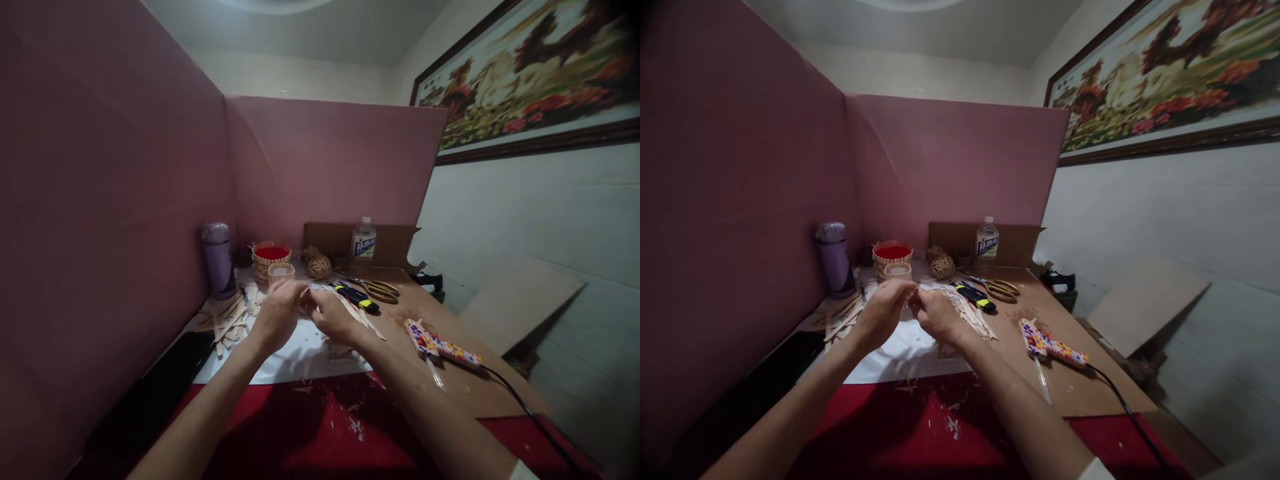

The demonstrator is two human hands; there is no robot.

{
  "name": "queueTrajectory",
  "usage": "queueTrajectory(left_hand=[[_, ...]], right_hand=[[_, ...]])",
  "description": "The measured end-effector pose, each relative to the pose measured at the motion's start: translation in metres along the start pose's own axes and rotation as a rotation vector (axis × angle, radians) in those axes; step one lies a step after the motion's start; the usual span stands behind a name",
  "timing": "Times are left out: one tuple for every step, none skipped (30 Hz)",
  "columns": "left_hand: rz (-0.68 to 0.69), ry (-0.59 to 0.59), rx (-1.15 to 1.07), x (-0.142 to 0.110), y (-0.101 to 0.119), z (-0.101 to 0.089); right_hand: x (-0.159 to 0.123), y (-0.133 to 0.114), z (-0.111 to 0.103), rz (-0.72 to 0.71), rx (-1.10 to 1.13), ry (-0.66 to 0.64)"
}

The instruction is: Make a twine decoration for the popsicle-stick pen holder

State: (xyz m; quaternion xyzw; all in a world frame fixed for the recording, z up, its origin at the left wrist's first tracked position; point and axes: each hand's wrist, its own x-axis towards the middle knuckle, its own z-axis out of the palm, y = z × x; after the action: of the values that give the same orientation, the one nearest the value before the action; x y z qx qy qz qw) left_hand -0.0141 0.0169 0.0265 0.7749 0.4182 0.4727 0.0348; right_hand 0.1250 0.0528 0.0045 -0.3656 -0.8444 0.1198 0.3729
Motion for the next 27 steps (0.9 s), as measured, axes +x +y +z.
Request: queueTrajectory(left_hand=[[-0.061, -0.079, -0.047, -0.001, -0.004, 0.008], [-0.121, -0.107, -0.084, -0.002, -0.010, 0.015], [-0.174, -0.111, -0.113, -0.002, -0.015, 0.022], [-0.210, -0.109, -0.133, -0.002, -0.020, 0.027], [-0.230, -0.107, -0.152, -0.002, -0.024, 0.032], [-0.241, -0.101, -0.166, -0.002, -0.028, 0.035], [-0.245, -0.097, -0.182, -0.001, -0.030, 0.038], [-0.249, -0.093, -0.201, -0.001, -0.031, 0.040], [-0.260, -0.089, -0.228, -0.001, -0.032, 0.041], [-0.281, -0.093, -0.270, -0.001, -0.032, 0.042], [-0.317, -0.102, -0.329, -0.001, -0.031, 0.042], [-0.367, -0.115, -0.402, -0.002, -0.031, 0.042], [-0.426, -0.131, -0.484, -0.003, -0.031, 0.042], [-0.487, -0.147, -0.565, -0.004, -0.030, 0.042], [-0.543, -0.161, -0.638, -0.006, -0.030, 0.041], [-0.590, -0.172, -0.694, -0.007, -0.031, 0.041], [-0.626, -0.180, -0.731, -0.009, -0.031, 0.041], [-0.651, -0.185, -0.754, -0.010, -0.032, 0.041], [-0.668, -0.185, -0.766, -0.011, -0.033, 0.041], [-0.678, -0.181, -0.771, -0.012, -0.034, 0.041], [-0.680, -0.175, -0.772, -0.013, -0.035, 0.041], [-0.678, -0.168, -0.769, -0.014, -0.035, 0.041], [-0.674, -0.162, -0.763, -0.014, -0.036, 0.042], [-0.668, -0.158, -0.755, -0.015, -0.036, 0.042], [-0.661, -0.154, -0.744, -0.015, -0.035, 0.042], [-0.656, -0.149, -0.731, -0.015, -0.035, 0.042], [-0.651, -0.142, -0.717, -0.015, -0.034, 0.042]], right_hand=[[-0.003, 0.002, 0.000, 0.000, -0.092, 0.027], [-0.005, 0.005, 0.000, 0.011, -0.169, 0.057], [-0.007, 0.008, 0.001, 0.029, -0.225, 0.087], [-0.008, 0.011, 0.002, 0.045, -0.259, 0.110], [-0.010, 0.013, 0.003, 0.056, -0.273, 0.135], [-0.011, 0.015, 0.004, 0.064, -0.268, 0.159], [-0.012, 0.017, 0.005, 0.068, -0.243, 0.184], [-0.013, 0.019, 0.006, 0.072, -0.199, 0.210], [-0.014, 0.020, 0.006, 0.079, -0.136, 0.237], [-0.016, 0.020, 0.007, 0.093, -0.062, 0.264], [-0.017, 0.021, 0.007, 0.113, 0.016, 0.289], [-0.018, 0.021, 0.007, 0.136, 0.088, 0.314], [-0.019, 0.021, 0.007, 0.157, 0.144, 0.338], [-0.020, 0.020, 0.008, 0.174, 0.178, 0.363], [-0.022, 0.020, 0.008, 0.185, 0.186, 0.394], [-0.023, 0.019, 0.010, 0.190, 0.175, 0.428], [-0.025, 0.018, 0.011, 0.189, 0.152, 0.458], [-0.026, 0.017, 0.013, 0.184, 0.124, 0.479], [-0.028, 0.016, 0.015, 0.177, 0.097, 0.485], [-0.029, 0.015, 0.017, 0.169, 0.072, 0.480], [-0.030, 0.015, 0.018, 0.160, 0.052, 0.465], [-0.031, 0.014, 0.020, 0.151, 0.035, 0.445], [-0.031, 0.014, 0.021, 0.144, 0.019, 0.428], [-0.031, 0.014, 0.022, 0.139, 0.007, 0.416], [-0.032, 0.014, 0.022, 0.135, 0.000, 0.408], [-0.032, 0.014, 0.023, 0.130, -0.002, 0.403], [-0.032, 0.015, 0.023, 0.125, 0.000, 0.400]])
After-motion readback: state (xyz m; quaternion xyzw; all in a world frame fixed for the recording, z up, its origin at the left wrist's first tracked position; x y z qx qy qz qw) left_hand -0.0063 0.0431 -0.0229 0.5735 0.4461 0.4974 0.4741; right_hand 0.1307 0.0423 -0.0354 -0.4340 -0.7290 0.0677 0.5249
